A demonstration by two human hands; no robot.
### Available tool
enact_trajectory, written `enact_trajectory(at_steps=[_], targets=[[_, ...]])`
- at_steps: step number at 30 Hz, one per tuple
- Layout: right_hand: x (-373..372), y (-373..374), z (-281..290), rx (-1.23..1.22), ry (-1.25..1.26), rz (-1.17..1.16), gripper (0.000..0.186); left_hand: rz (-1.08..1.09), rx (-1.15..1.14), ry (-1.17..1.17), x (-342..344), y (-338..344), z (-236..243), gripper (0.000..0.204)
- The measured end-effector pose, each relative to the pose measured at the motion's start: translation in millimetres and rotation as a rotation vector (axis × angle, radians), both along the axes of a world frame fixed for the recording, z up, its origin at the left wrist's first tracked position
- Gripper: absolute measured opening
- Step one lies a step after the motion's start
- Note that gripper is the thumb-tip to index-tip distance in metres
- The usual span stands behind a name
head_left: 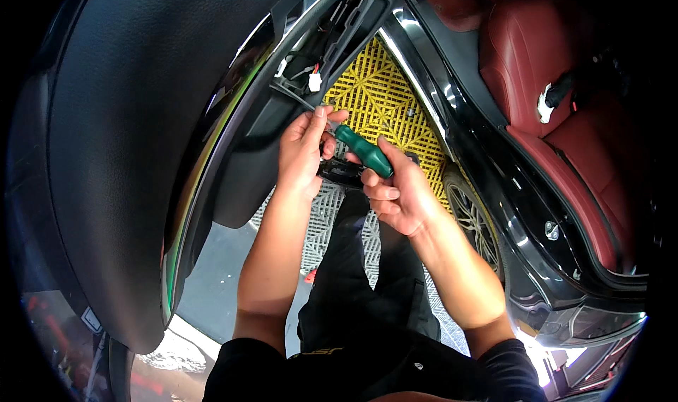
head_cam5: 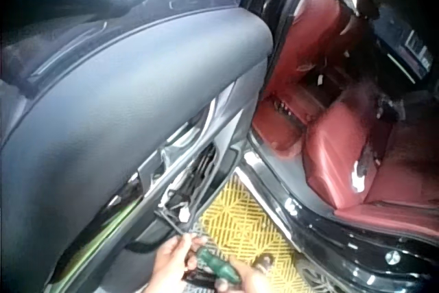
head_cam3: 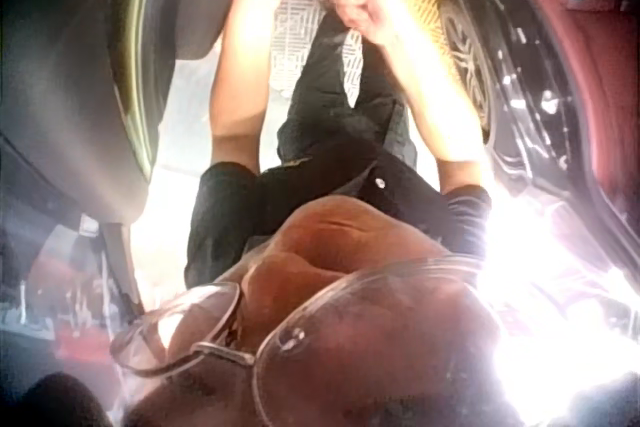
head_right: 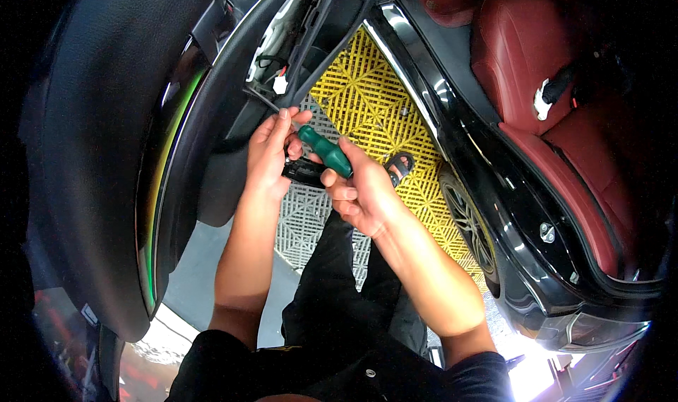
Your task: The person removes a control panel from the interior car door using a screwdriver, disconnects the wiring, and then reconnects the wiring before snapping the panel back into place.
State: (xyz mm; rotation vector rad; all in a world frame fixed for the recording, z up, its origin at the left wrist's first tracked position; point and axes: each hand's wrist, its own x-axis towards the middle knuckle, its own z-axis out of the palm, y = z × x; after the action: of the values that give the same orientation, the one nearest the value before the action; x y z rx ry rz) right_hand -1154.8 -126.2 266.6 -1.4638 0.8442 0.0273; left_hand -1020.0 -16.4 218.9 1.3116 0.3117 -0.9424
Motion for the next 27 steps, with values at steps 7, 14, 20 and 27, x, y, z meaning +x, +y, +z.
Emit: enact_trajectory(at_steps=[7,14,20,27], targets=[[-2,4,-6,-0.448,-0.108,0.134,0.035,0.039,0.009,0.029,-2,-1,-4,0.029],[4,0,-7,-0.843,-0.181,0.195,0.043,-0.006,0.012,0.020,1,4,-3,0.033],[5,2,-13,-0.116,-0.059,-0.027,0.033,0.029,-0.035,0.024,1,2,-4,0.032],[3,5,-3,-0.047,-0.013,0.058,0.040,0.044,-0.014,0.009,-1,3,-11,0.033]])
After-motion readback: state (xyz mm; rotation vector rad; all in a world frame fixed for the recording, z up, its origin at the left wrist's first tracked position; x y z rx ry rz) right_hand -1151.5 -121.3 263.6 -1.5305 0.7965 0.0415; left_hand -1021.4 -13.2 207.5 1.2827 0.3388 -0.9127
